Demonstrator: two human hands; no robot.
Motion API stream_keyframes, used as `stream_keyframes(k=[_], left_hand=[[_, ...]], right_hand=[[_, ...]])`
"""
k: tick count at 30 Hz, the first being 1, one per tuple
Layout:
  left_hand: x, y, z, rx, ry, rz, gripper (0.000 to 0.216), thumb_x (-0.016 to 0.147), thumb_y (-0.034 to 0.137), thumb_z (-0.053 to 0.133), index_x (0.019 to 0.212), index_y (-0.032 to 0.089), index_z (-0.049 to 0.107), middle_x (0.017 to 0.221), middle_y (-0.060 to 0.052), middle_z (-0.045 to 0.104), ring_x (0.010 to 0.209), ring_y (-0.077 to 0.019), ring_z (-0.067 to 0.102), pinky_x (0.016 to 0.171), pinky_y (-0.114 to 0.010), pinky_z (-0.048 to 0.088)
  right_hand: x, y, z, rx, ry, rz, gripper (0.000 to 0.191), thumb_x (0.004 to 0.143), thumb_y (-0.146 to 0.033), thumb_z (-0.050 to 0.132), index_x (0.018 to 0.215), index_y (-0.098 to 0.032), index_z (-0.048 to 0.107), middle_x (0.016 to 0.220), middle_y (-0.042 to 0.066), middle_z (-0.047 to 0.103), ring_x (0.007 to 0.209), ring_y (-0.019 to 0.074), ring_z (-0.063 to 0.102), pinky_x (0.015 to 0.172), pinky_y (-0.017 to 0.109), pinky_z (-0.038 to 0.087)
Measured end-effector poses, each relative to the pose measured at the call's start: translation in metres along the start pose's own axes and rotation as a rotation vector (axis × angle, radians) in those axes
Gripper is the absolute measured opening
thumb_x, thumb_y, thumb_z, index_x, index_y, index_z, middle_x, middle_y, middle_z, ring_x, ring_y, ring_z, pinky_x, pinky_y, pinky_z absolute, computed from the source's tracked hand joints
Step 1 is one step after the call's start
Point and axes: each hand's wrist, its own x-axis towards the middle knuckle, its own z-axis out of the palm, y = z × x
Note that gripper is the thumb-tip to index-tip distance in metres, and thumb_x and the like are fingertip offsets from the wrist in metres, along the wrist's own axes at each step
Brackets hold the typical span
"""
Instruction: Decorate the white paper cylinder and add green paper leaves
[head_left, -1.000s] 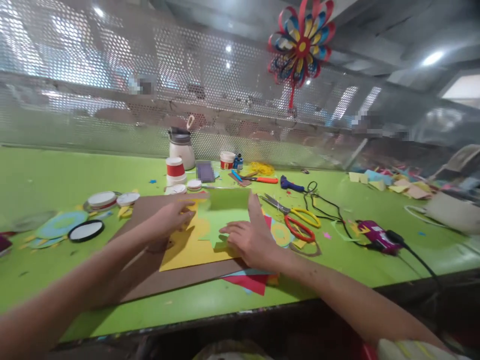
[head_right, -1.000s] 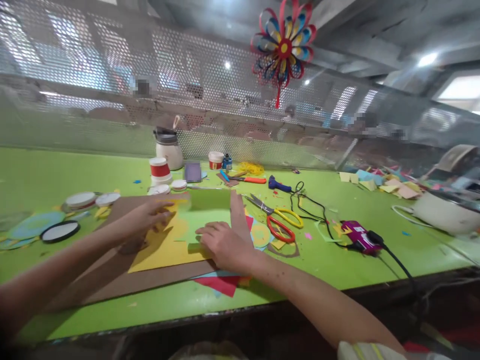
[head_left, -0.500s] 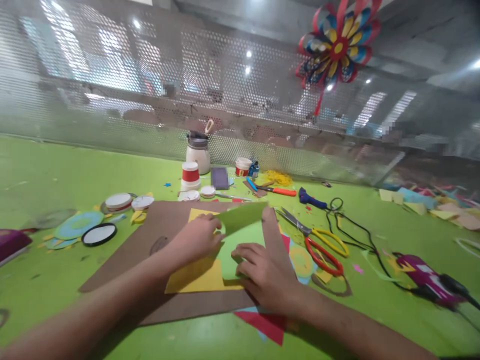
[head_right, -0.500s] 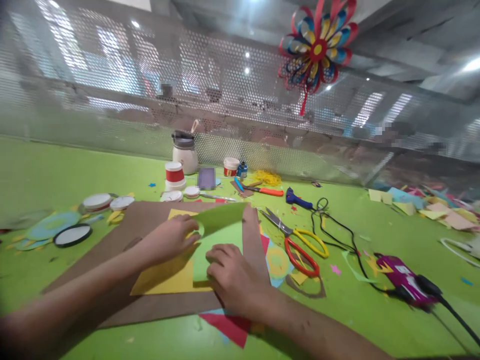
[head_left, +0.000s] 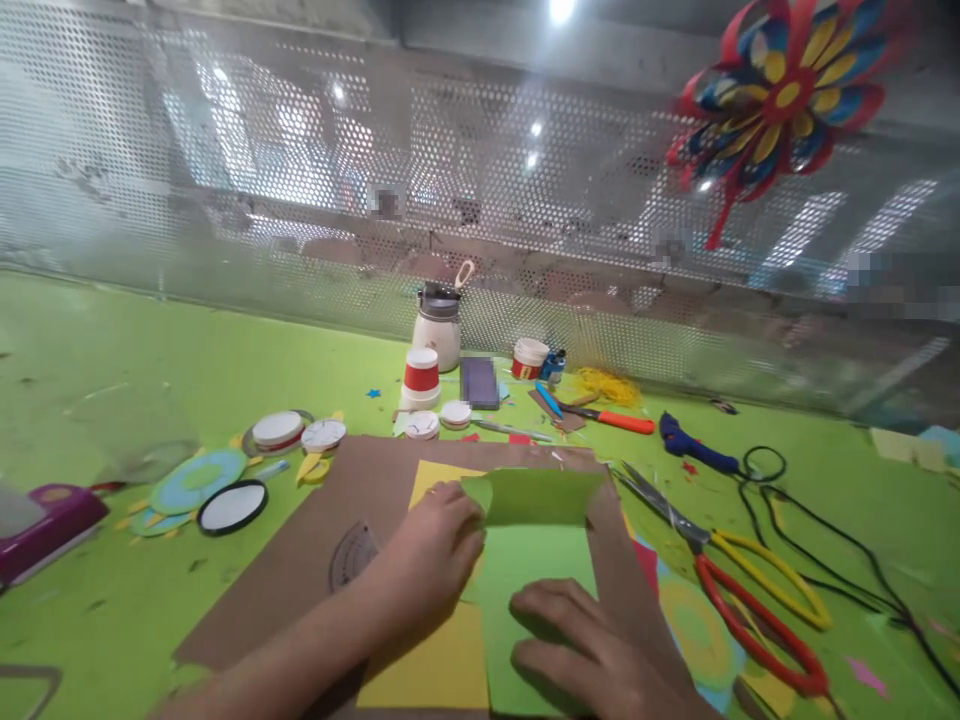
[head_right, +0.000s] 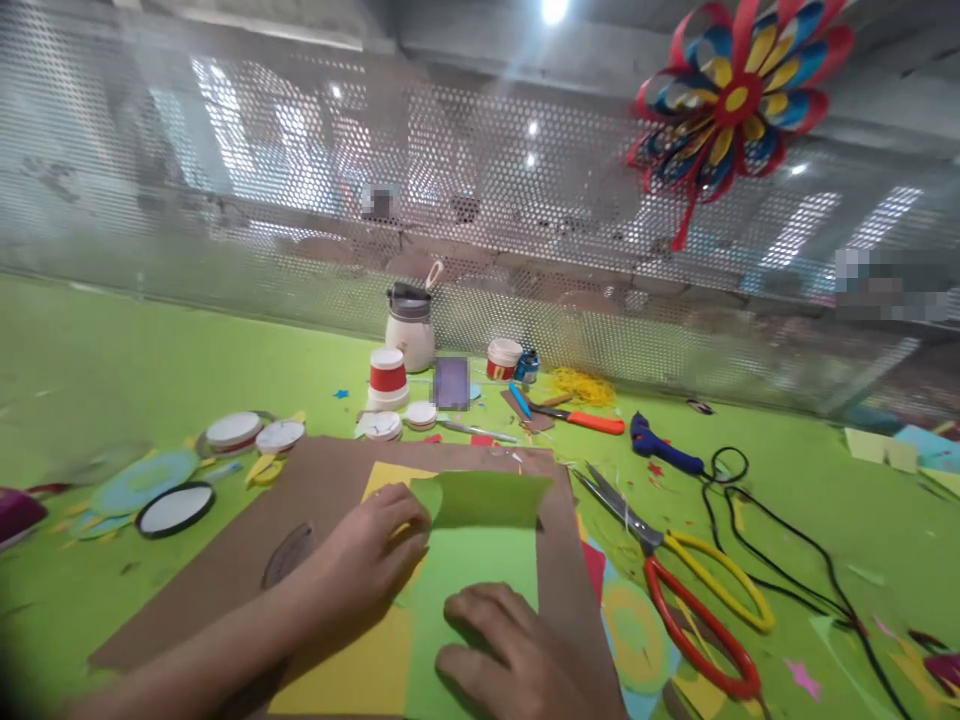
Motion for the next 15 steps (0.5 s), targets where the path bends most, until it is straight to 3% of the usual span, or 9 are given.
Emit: stream_keyframes(k=[4,7,11,15], left_hand=[[-0.004,0.007,-0.003,0.083,-0.087,0.030,0.021,0.089,0.022,0.042,0.080,0.019,0.061,0.093,-0.010,0.058,0.090,-0.0247,0.052,0.081,-0.040,0.043],[-0.003,0.007,-0.003,0.090,-0.109,0.034,0.022,0.089,0.024,0.042,0.078,0.019,0.061,0.091,-0.010,0.059,0.089,-0.0248,0.053,0.082,-0.041,0.043],[0.001,0.001,-0.004,-0.076,-0.027,-0.051,0.021,0.088,0.025,0.044,0.080,0.020,0.063,0.091,-0.008,0.062,0.089,-0.0230,0.057,0.081,-0.037,0.046],[0.007,-0.005,-0.008,-0.239,0.079,-0.164,0.019,0.081,0.032,0.053,0.085,0.018,0.066,0.089,-0.007,0.068,0.086,-0.0224,0.061,0.081,-0.035,0.047]], right_hand=[[-0.010,0.015,0.005,-0.045,0.047,0.035,0.027,0.087,-0.029,0.054,0.113,-0.028,0.053,0.119,0.014,0.062,0.106,0.0297,0.059,0.078,0.041,0.057],[-0.004,0.017,-0.015,-0.003,-0.024,0.039,0.030,0.082,-0.021,0.058,0.112,-0.025,0.056,0.112,0.014,0.065,0.103,0.0280,0.061,0.080,0.039,0.057],[0.008,0.008,-0.045,0.113,-0.054,0.174,0.041,0.076,-0.004,0.051,0.110,-0.025,0.060,0.111,0.010,0.066,0.107,0.0224,0.060,0.090,0.034,0.053],[0.006,0.000,-0.048,0.193,-0.016,0.297,0.041,0.077,-0.002,0.049,0.111,-0.021,0.062,0.115,0.010,0.065,0.110,0.0223,0.059,0.097,0.037,0.048]])
